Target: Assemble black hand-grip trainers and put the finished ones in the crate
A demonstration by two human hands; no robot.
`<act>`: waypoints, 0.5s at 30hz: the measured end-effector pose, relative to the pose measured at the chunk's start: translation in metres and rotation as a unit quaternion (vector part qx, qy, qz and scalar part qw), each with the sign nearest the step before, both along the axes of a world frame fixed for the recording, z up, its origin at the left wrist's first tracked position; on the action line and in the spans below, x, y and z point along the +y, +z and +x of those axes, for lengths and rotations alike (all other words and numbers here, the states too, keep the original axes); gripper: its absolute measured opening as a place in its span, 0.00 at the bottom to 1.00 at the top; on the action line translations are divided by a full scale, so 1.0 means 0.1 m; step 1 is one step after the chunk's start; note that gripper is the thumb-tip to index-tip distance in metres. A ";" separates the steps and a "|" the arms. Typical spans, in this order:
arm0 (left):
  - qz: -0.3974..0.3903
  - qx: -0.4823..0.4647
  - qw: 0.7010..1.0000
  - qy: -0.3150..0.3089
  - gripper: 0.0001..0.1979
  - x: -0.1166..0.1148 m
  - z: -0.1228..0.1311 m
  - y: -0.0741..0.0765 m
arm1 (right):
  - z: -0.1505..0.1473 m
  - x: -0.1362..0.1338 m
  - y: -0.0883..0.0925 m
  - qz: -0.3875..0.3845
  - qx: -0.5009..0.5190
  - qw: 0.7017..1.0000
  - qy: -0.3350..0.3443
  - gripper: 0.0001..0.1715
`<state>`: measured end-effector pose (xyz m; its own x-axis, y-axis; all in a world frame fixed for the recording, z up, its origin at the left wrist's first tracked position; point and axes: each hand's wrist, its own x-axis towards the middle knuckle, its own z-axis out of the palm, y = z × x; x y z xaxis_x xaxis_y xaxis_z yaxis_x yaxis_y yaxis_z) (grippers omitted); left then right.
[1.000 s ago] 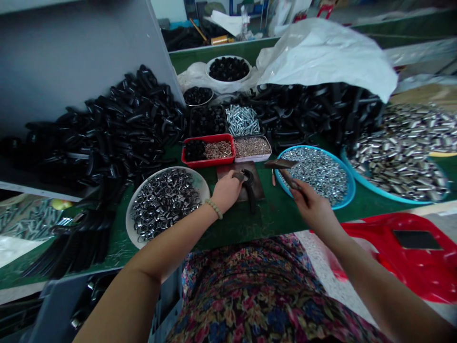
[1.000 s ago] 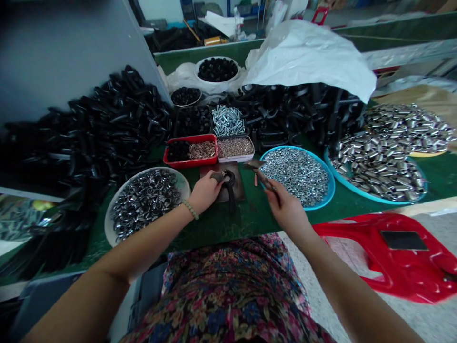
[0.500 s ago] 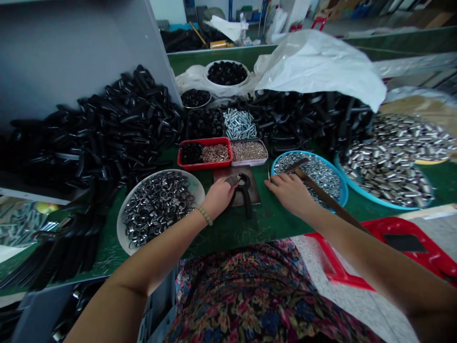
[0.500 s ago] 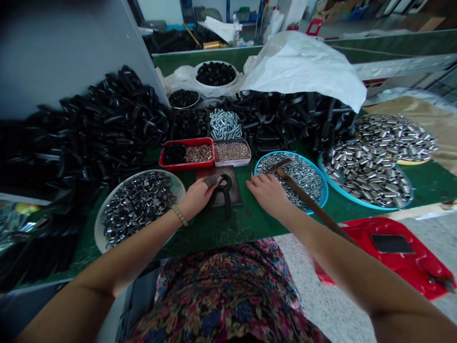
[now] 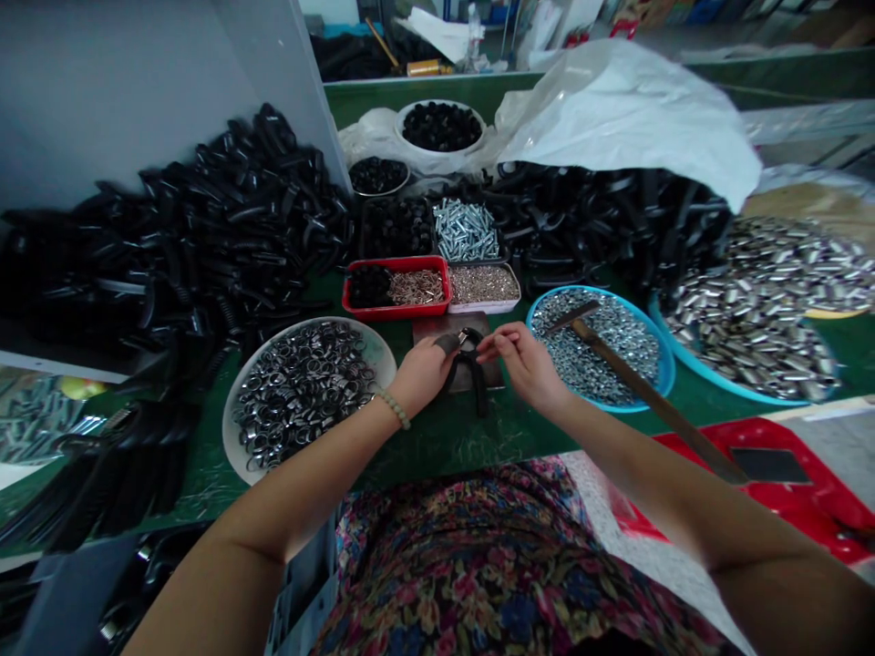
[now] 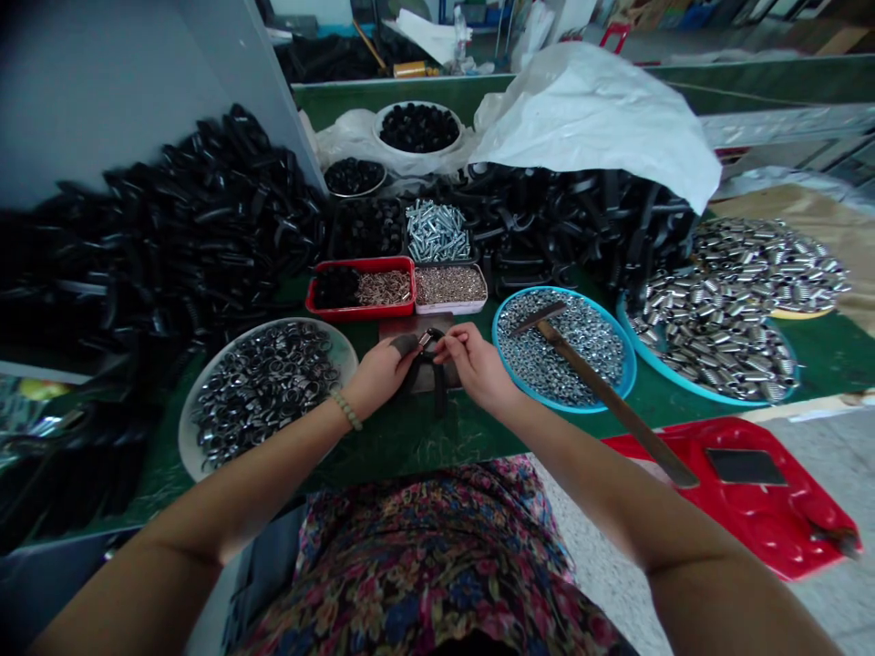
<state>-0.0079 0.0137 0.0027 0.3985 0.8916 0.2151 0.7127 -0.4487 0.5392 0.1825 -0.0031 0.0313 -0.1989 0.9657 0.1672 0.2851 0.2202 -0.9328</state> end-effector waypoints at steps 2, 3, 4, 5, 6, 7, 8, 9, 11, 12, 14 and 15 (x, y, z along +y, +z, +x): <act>0.000 0.003 1.000 0.000 0.14 0.00 0.00 0.01 | -0.05 0.02 -0.04 0.005 -0.003 1.000 -0.012 0.15; -0.001 0.007 1.000 -0.001 0.14 0.00 0.00 0.02 | -0.06 0.04 -0.06 0.008 -0.007 1.000 -0.017 0.16; -0.002 0.011 1.000 -0.001 0.14 -0.01 0.00 0.02 | -0.06 0.05 -0.07 0.011 -0.013 1.000 -0.019 0.16; -0.004 0.016 1.000 -0.001 0.14 -0.01 0.00 0.02 | -0.06 0.05 -0.07 0.013 -0.022 0.999 -0.020 0.15; -0.005 0.021 1.000 -0.001 0.14 -0.01 0.00 0.03 | -0.06 0.06 -0.07 0.014 -0.032 0.999 -0.020 0.15; -0.005 0.024 1.000 -0.002 0.14 0.00 0.00 0.03 | -0.06 0.06 -0.07 0.015 -0.044 0.999 -0.019 0.15; -0.004 0.026 1.000 -0.002 0.14 0.00 0.00 0.03 | -0.07 0.06 -0.06 0.017 -0.055 0.998 -0.019 0.14; -0.003 0.027 1.000 -0.003 0.14 0.00 -0.01 0.03 | -0.08 0.06 -0.06 0.019 -0.063 0.998 -0.020 0.14; -0.002 0.028 1.000 -0.004 0.14 0.01 -0.01 0.04 | -0.11 0.06 -0.09 0.021 -0.050 0.998 -0.033 0.14; -0.002 0.030 1.000 -0.005 0.14 0.02 -0.01 0.04 | -0.12 0.07 -0.12 0.014 -0.022 0.999 -0.046 0.14; -0.005 0.038 0.999 -0.007 0.15 0.03 -0.02 0.04 | -0.15 0.08 -0.22 -0.025 0.081 0.993 -0.080 0.15; -0.007 0.043 0.999 -0.007 0.15 0.03 -0.03 0.04 | -0.15 0.09 -0.27 -0.053 0.143 0.983 -0.098 0.15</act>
